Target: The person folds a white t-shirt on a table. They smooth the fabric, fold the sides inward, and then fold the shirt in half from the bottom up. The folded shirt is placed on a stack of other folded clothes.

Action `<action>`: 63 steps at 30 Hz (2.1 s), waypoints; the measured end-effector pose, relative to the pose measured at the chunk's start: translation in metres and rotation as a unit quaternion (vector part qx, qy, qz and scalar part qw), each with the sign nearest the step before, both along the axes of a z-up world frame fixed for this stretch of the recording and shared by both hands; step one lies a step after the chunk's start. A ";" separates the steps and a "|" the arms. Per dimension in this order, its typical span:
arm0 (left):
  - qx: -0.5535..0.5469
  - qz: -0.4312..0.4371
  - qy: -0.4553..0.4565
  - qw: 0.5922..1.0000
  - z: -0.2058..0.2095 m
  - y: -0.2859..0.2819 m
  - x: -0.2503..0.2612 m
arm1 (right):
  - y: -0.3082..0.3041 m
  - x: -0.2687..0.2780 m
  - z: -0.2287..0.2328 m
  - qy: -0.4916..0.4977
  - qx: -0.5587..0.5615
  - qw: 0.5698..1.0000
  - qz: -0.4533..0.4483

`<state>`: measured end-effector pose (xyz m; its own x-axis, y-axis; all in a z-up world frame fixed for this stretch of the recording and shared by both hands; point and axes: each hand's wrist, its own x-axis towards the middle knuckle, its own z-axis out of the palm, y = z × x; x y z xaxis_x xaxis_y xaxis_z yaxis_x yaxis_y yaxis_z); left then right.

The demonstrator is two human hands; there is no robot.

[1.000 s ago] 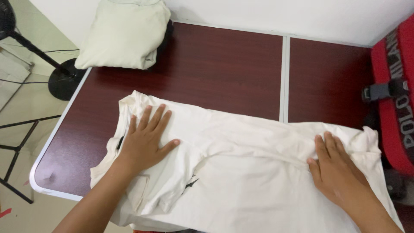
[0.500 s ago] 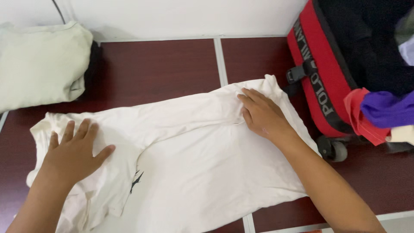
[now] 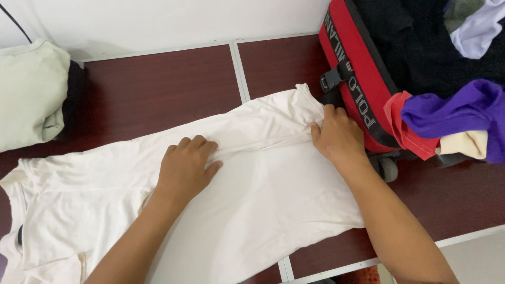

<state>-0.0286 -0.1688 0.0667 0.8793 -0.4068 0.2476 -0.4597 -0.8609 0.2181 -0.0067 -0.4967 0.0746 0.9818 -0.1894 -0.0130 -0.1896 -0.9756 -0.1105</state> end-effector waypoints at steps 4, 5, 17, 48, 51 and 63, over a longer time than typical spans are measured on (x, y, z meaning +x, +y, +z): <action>-0.033 0.033 -0.012 0.999 -0.014 0.003 -0.002 | -0.010 0.002 -0.008 -0.014 0.018 1.000 -0.011; -0.048 0.025 -0.030 0.998 -0.016 0.005 -0.004 | -0.011 0.002 -0.011 -0.019 0.019 1.000 -0.009; -0.118 -0.010 -0.136 0.984 -0.010 0.009 -0.009 | -0.025 0.007 -0.027 -0.084 0.027 0.996 0.033; -0.085 -0.066 -0.034 0.994 0.010 0.016 -0.022 | -0.008 -0.025 0.026 0.088 -0.046 0.995 -0.010; -0.113 -0.076 -0.030 0.990 0.013 0.010 -0.024 | -0.002 -0.030 0.038 0.086 -0.055 0.995 0.004; -0.176 -0.075 0.148 0.970 0.018 -0.120 0.057 | 0.000 -0.026 0.021 0.126 -0.028 0.991 0.041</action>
